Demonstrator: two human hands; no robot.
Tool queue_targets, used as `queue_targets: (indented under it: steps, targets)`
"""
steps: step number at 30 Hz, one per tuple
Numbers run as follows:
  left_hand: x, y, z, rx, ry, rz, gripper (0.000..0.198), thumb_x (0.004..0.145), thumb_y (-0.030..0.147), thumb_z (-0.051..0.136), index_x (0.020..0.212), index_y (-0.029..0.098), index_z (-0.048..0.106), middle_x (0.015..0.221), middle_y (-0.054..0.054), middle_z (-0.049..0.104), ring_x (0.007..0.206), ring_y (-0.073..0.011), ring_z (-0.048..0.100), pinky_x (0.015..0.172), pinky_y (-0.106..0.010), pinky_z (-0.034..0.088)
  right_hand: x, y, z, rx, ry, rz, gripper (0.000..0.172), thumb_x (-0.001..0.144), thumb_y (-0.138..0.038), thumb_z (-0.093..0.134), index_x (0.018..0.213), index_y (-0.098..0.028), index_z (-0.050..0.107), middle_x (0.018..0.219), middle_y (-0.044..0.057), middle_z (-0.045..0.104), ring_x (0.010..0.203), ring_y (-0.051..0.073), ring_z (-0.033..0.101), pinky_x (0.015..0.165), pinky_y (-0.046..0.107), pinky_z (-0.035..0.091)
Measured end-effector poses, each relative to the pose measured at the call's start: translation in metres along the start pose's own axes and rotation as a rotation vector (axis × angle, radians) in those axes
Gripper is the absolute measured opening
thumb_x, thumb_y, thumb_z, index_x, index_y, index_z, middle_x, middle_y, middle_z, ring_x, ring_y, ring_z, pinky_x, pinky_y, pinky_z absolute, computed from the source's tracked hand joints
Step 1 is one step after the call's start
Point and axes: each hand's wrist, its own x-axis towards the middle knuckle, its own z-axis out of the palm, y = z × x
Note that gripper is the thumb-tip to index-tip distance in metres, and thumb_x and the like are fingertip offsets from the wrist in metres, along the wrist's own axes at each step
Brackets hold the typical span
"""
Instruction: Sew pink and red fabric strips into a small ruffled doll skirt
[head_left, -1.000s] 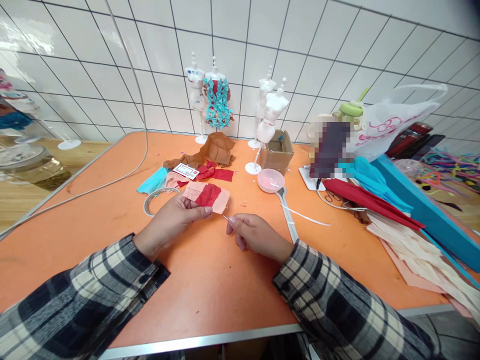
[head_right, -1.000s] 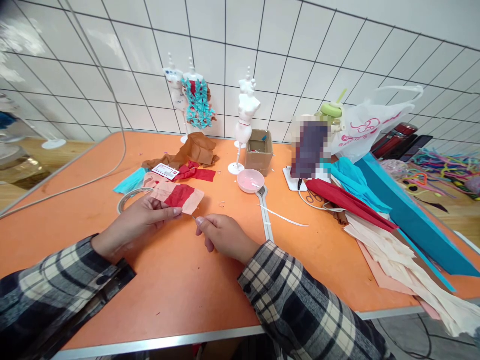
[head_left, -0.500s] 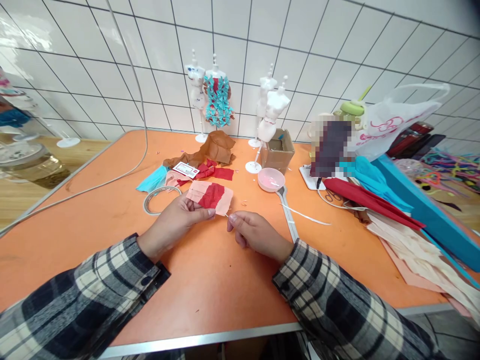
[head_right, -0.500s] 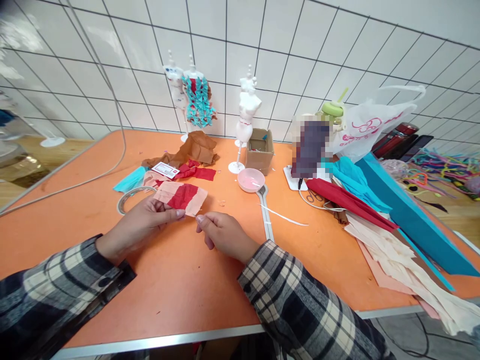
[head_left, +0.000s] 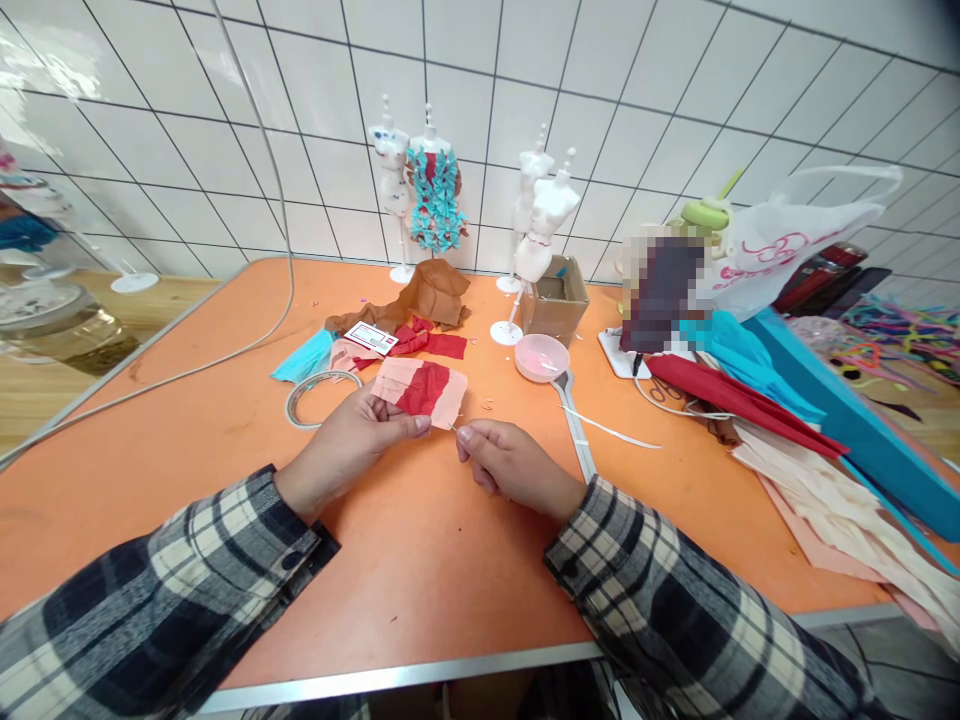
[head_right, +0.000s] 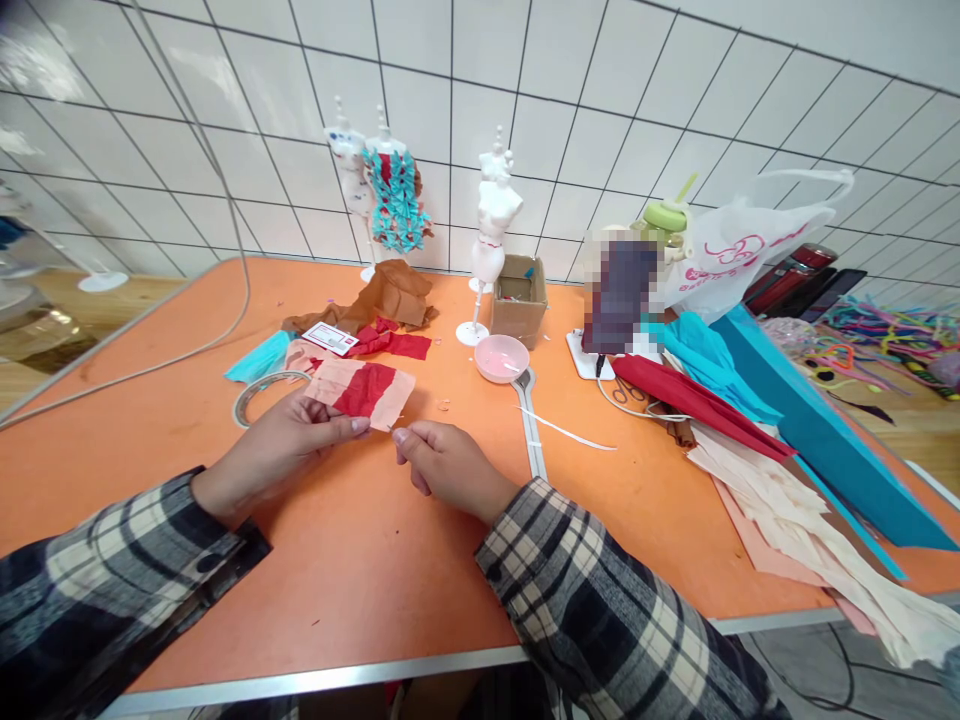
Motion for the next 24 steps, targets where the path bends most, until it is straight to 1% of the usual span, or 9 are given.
queue_targets:
  steps: [4, 9, 11, 15, 19, 22, 24]
  targets:
    - [-0.0009, 0.0018, 0.0015, 0.004, 0.006, 0.012, 0.038, 0.067, 0.033, 0.094, 0.097, 0.018, 0.075, 0.093, -0.005, 0.081, 0.087, -0.0228, 0.074, 0.084, -0.031, 0.056, -0.0011, -0.0035, 0.0002, 0.016, -0.003, 0.016, 0.031, 0.106, -0.036, 0.043, 0.079, -0.021, 0.049, 0.05, -0.009, 0.044, 0.043, 0.008, 0.036, 0.048, 0.02, 0.03]
    - [-0.0009, 0.0048, 0.0034, 0.01, 0.039, 0.011, 0.036, 0.064, 0.034, 0.094, 0.093, 0.022, 0.076, 0.088, -0.003, 0.08, 0.088, -0.0252, 0.074, 0.082, -0.033, 0.056, -0.0011, -0.0022, 0.0001, 0.007, -0.003, 0.006, 0.032, 0.107, -0.038, 0.043, 0.08, -0.021, 0.049, 0.047, -0.009, 0.045, 0.041, 0.008, 0.037, 0.048, 0.02, 0.033]
    - [-0.0006, 0.0048, 0.0028, 0.011, 0.047, 0.015, 0.036, 0.063, 0.034, 0.094, 0.092, 0.024, 0.076, 0.085, -0.004, 0.08, 0.088, -0.0265, 0.074, 0.082, -0.034, 0.057, -0.0008, -0.0007, 0.0002, 0.011, -0.007, 0.019, 0.033, 0.108, -0.04, 0.04, 0.083, -0.021, 0.051, 0.048, -0.008, 0.048, 0.04, 0.009, 0.038, 0.047, 0.021, 0.034]
    - [-0.0006, 0.0046, 0.0017, 0.041, 0.023, 0.015, 0.038, 0.064, 0.036, 0.094, 0.094, 0.023, 0.076, 0.089, -0.005, 0.081, 0.086, -0.0267, 0.074, 0.082, -0.035, 0.058, -0.0008, -0.001, 0.0006, 0.043, 0.001, 0.066, 0.037, 0.109, -0.046, 0.035, 0.087, -0.021, 0.051, 0.05, -0.007, 0.053, 0.037, 0.009, 0.04, 0.042, 0.021, 0.034]
    - [-0.0014, 0.0067, 0.0039, 0.054, 0.001, 0.01, 0.041, 0.063, 0.04, 0.095, 0.094, 0.019, 0.075, 0.09, -0.005, 0.081, 0.086, -0.0244, 0.073, 0.082, -0.032, 0.057, -0.0012, -0.0025, 0.0008, 0.046, -0.006, 0.067, 0.037, 0.109, -0.045, 0.036, 0.086, -0.021, 0.052, 0.049, -0.007, 0.052, 0.037, 0.009, 0.04, 0.041, 0.02, 0.034]
    - [-0.0014, 0.0078, 0.0047, 0.048, 0.0, 0.022, 0.041, 0.062, 0.039, 0.095, 0.092, 0.019, 0.076, 0.089, -0.005, 0.08, 0.086, -0.0238, 0.072, 0.082, -0.031, 0.056, -0.0014, -0.0015, 0.0001, 0.034, -0.024, 0.047, 0.036, 0.108, -0.043, 0.039, 0.084, -0.02, 0.053, 0.047, -0.007, 0.051, 0.039, 0.008, 0.039, 0.043, 0.019, 0.034]
    - [-0.0011, 0.0081, 0.0037, 0.042, -0.023, 0.023, 0.039, 0.062, 0.037, 0.095, 0.091, 0.02, 0.076, 0.089, -0.005, 0.079, 0.085, -0.0231, 0.071, 0.081, -0.031, 0.056, -0.0015, -0.0005, -0.0007, 0.036, -0.047, 0.032, 0.036, 0.107, -0.043, 0.042, 0.082, -0.02, 0.053, 0.046, -0.008, 0.049, 0.039, 0.008, 0.038, 0.044, 0.019, 0.033]
